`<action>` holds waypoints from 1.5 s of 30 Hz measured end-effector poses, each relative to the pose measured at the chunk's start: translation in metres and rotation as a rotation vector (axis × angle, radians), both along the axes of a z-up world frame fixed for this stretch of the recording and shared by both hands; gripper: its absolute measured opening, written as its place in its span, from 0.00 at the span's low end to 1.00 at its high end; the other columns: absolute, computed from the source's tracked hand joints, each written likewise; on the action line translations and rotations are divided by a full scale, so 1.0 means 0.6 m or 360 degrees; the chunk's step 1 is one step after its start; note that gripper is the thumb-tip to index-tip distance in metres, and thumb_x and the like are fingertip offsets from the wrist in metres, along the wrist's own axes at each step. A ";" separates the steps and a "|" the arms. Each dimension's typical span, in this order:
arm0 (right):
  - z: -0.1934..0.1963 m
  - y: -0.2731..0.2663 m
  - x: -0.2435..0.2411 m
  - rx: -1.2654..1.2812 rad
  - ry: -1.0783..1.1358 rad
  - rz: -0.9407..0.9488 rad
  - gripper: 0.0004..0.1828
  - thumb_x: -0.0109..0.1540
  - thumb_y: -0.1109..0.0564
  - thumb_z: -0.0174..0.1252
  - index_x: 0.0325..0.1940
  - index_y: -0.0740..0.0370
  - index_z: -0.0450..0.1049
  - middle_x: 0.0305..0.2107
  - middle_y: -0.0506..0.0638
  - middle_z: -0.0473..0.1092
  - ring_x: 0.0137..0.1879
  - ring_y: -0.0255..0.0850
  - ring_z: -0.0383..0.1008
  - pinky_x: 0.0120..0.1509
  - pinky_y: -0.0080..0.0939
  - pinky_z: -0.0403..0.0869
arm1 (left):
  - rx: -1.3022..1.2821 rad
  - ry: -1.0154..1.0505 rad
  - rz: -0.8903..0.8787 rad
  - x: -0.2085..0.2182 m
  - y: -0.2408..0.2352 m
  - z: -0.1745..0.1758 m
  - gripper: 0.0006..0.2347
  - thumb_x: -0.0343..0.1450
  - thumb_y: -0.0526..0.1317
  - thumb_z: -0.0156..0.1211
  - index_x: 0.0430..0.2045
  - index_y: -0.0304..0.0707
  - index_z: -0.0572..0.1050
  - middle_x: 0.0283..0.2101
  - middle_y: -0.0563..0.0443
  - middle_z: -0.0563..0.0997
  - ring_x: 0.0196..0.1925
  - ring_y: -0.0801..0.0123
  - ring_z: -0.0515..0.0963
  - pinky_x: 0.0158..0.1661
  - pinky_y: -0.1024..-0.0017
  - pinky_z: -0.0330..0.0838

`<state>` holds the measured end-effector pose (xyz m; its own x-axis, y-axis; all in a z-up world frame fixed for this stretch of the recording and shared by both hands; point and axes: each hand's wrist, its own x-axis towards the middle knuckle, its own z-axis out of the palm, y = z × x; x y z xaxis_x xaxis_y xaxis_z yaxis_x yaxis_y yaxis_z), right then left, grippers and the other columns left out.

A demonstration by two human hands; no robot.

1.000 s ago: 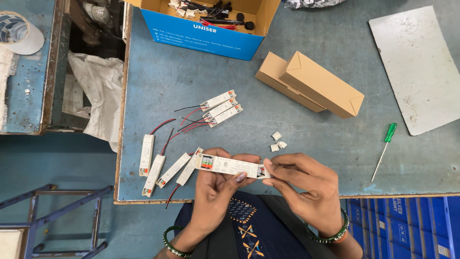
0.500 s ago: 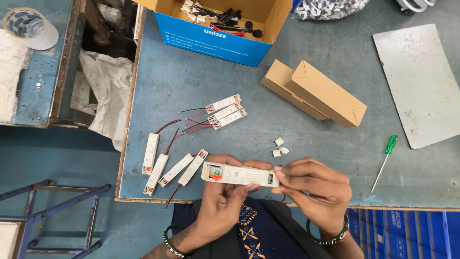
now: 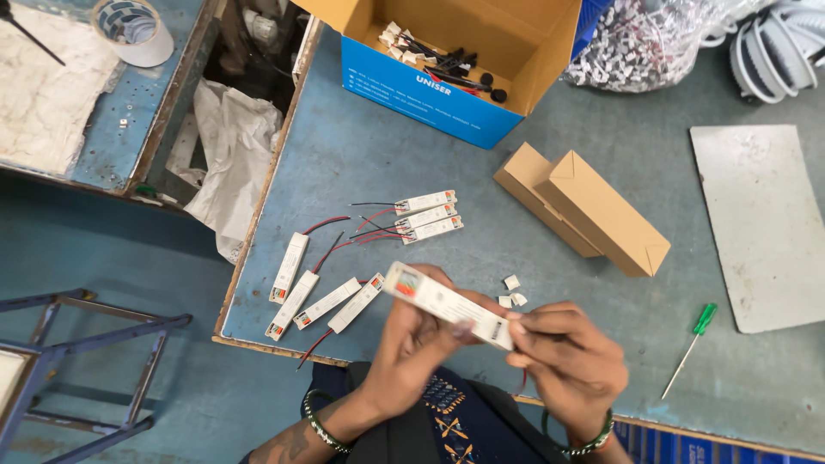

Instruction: The person assembles small white rectangular electronic modules by inserting red and black wires into terminal blocks and securing them with a green screwdriver. The person repeatedly picks up modules, aligns wires, tightens screws, and places the finished units on the table.

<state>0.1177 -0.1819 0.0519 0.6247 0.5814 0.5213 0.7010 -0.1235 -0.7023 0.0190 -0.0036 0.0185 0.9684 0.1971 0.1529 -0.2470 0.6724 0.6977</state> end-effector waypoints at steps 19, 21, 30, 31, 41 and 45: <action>-0.134 0.077 -0.022 0.0801 0.1256 0.0572 0.48 0.62 0.55 0.70 0.77 0.54 0.47 0.74 0.72 0.50 0.77 0.57 0.56 0.79 0.58 0.58 | -0.0264 0.0400 0.0495 0.049 -0.030 -0.003 0.13 0.79 0.47 0.46 0.39 0.34 0.68 0.31 0.52 0.73 0.34 0.77 0.72 0.37 0.76 0.68; -0.133 0.070 -0.021 0.0693 0.1243 0.0531 0.48 0.62 0.53 0.69 0.79 0.59 0.49 0.73 0.74 0.51 0.78 0.58 0.56 0.79 0.58 0.57 | -0.0270 0.0291 0.0544 0.049 -0.038 0.002 0.13 0.80 0.46 0.46 0.39 0.33 0.67 0.31 0.52 0.71 0.35 0.76 0.72 0.38 0.75 0.69; -0.144 0.041 -0.022 0.0590 0.0926 0.0403 0.35 0.64 0.53 0.69 0.70 0.69 0.65 0.69 0.70 0.62 0.75 0.55 0.63 0.79 0.56 0.61 | -0.0219 0.0170 0.0562 0.047 -0.052 0.003 0.12 0.81 0.46 0.44 0.40 0.34 0.65 0.30 0.52 0.69 0.35 0.75 0.72 0.38 0.76 0.69; -0.145 0.042 -0.023 0.0601 0.0938 0.0369 0.34 0.64 0.53 0.70 0.69 0.69 0.65 0.69 0.70 0.62 0.75 0.55 0.64 0.78 0.56 0.62 | -0.0250 0.0169 0.0551 0.048 -0.052 0.002 0.13 0.81 0.47 0.44 0.40 0.34 0.65 0.30 0.52 0.69 0.34 0.75 0.72 0.37 0.76 0.69; -0.111 0.071 -0.034 0.0378 0.0918 0.0393 0.45 0.67 0.39 0.61 0.74 0.74 0.56 0.78 0.66 0.46 0.82 0.52 0.53 0.83 0.51 0.54 | -0.0621 0.0412 0.0433 0.063 -0.044 0.000 0.14 0.79 0.49 0.47 0.36 0.34 0.65 0.25 0.52 0.69 0.24 0.73 0.73 0.27 0.75 0.70; -0.114 0.062 -0.039 0.0331 0.1027 0.0385 0.42 0.68 0.45 0.60 0.75 0.75 0.54 0.73 0.70 0.56 0.78 0.52 0.58 0.81 0.53 0.56 | -0.0413 0.0345 0.0602 0.058 -0.051 0.001 0.15 0.80 0.49 0.44 0.36 0.32 0.65 0.23 0.51 0.69 0.23 0.72 0.73 0.27 0.74 0.71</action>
